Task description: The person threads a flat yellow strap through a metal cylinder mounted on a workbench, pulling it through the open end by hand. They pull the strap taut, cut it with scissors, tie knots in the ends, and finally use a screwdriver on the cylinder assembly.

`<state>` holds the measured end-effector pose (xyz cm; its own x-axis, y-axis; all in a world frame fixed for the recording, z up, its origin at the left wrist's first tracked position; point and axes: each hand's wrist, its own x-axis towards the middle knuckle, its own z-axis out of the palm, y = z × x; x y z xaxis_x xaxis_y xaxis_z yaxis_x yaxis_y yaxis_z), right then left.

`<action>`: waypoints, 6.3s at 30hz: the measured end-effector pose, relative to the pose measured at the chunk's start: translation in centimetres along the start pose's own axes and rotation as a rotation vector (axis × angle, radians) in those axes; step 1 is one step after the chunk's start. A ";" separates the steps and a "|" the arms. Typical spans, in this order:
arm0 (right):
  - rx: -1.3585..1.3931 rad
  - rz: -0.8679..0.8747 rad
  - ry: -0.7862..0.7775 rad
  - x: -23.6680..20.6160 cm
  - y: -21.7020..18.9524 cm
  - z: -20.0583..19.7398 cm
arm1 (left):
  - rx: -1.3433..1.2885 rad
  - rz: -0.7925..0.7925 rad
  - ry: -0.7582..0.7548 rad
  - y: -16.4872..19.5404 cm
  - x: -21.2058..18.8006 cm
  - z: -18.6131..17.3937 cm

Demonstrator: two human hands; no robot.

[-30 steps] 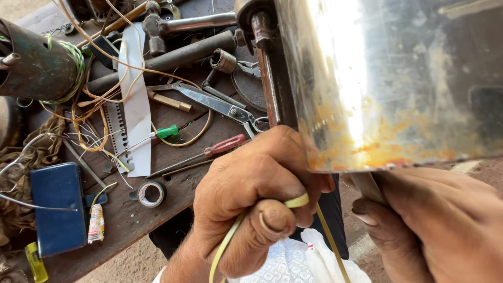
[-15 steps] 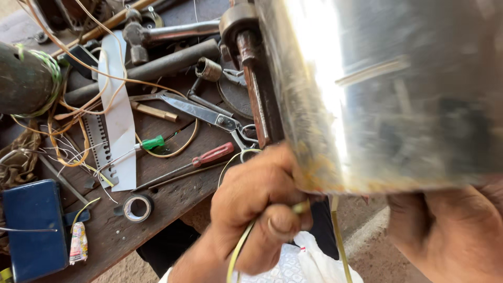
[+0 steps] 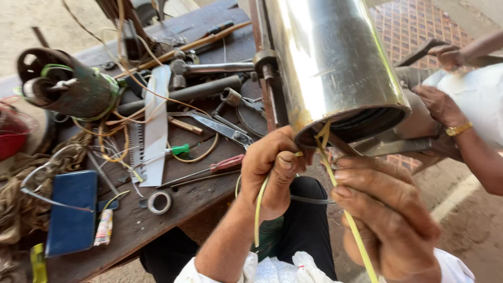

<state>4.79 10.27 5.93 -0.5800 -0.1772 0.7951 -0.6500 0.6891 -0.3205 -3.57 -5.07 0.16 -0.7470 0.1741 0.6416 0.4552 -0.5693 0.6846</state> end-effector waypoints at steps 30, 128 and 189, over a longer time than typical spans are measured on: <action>0.334 0.772 -0.166 -1.2 1.6 -0.7 | -0.167 -0.146 0.006 1.5 -1.0 -0.1; -0.581 -0.525 -0.428 5.4 4.6 -5.3 | 1.037 -0.166 -0.061 7.5 1.1 1.5; -0.656 -0.202 -0.411 10.3 -2.0 -1.6 | -0.154 -0.165 0.134 4.9 -5.2 4.7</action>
<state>0.89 8.24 15.62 -0.6995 -0.4995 0.5110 -0.4148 0.8661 0.2789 4.87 -4.94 1.77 -0.8672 0.1724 0.4671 0.2505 -0.6596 0.7086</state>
